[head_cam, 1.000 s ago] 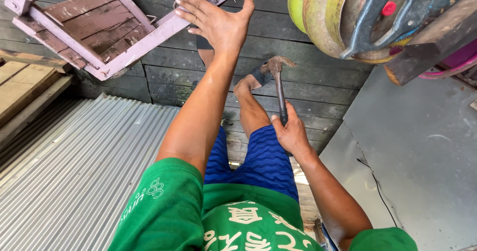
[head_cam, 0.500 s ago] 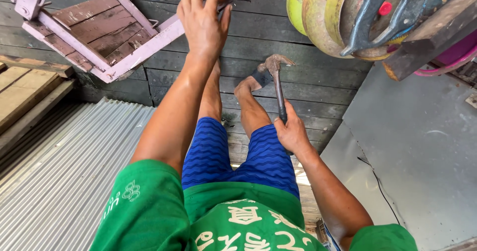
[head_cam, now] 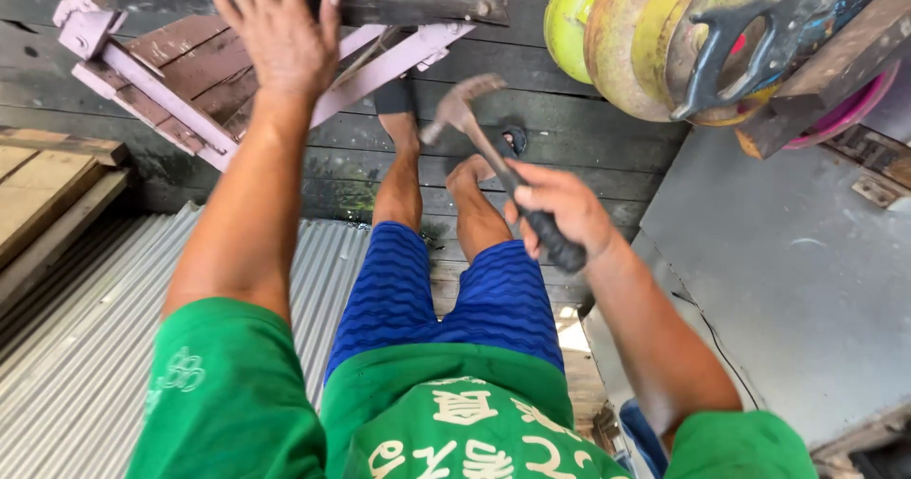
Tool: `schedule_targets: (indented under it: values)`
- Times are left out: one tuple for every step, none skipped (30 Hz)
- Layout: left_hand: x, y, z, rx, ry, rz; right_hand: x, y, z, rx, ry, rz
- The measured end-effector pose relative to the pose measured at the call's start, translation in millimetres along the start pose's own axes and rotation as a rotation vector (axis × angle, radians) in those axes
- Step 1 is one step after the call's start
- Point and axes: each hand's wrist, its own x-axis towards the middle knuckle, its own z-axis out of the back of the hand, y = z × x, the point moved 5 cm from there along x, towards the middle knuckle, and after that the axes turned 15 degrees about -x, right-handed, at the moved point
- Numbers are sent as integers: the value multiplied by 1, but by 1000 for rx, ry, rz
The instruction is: The recorder uses tools like a hammer, saw, and drill to repair or assemble a wooden structure, possibly a chair or rack.
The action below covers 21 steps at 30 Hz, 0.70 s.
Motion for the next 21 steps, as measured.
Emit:
schedule_targets:
  values:
    - [6, 2, 10, -11, 2, 0, 6, 14, -1, -1, -11, -4]
    - [10, 9, 15, -59, 116, 62, 14, 25, -5, 87, 13, -50]
    - [14, 16, 21, -106, 230, 124, 21, 37, -9, 176, 36, -95]
    - [17, 21, 23, -118, 228, 123, 31, 46, -6, 171, 25, -96]
    - [21, 26, 25, -134, 249, 118, 40, 57, -9, 277, 114, -98]
    - [22, 30, 25, -151, 274, 117, 47, 66, -11, 384, 202, -103]
    - [24, 32, 25, -165, 277, 118, 53, 74, -12, 381, 189, -108]
    - [25, 36, 24, -193, 303, 148, 58, 81, -15, 424, 212, -134]
    - [27, 39, 24, -221, 329, 179, 63, 89, -19, 467, 235, -160]
    - [28, 41, 24, -230, 330, 182, 66, 95, -21, 464, 227, -166]
    - [29, 43, 24, -254, 348, 197, 69, 99, -24, 509, 204, -198]
    - [28, 44, 25, -276, 367, 215, 71, 103, -26, 555, 184, -233]
    - [27, 43, 30, -283, 371, 222, 68, 105, -28, 553, 178, -241]
    - [29, 43, 33, -310, 401, 233, 68, 111, -30, 575, 199, -224]
    - [32, 41, 38, -338, 432, 245, 66, 117, -31, 596, 219, -207]
    - [33, 43, 38, -343, 430, 242, 62, 120, -30, 593, 214, -205]
    - [34, 44, 38, -338, 448, 238, 59, 125, -29, 671, 212, -170]
    - [34, 44, 37, -335, 468, 233, 53, 129, -27, 750, 208, -134]
    - [32, 45, 36, -343, 469, 230, 51, 130, -30, 749, 200, -131]
    - [32, 47, 33, -351, 472, 234, 50, 131, -32, 752, 198, -138]
    - [31, 48, 30, -358, 474, 238, 50, 132, -34, 754, 197, -145]
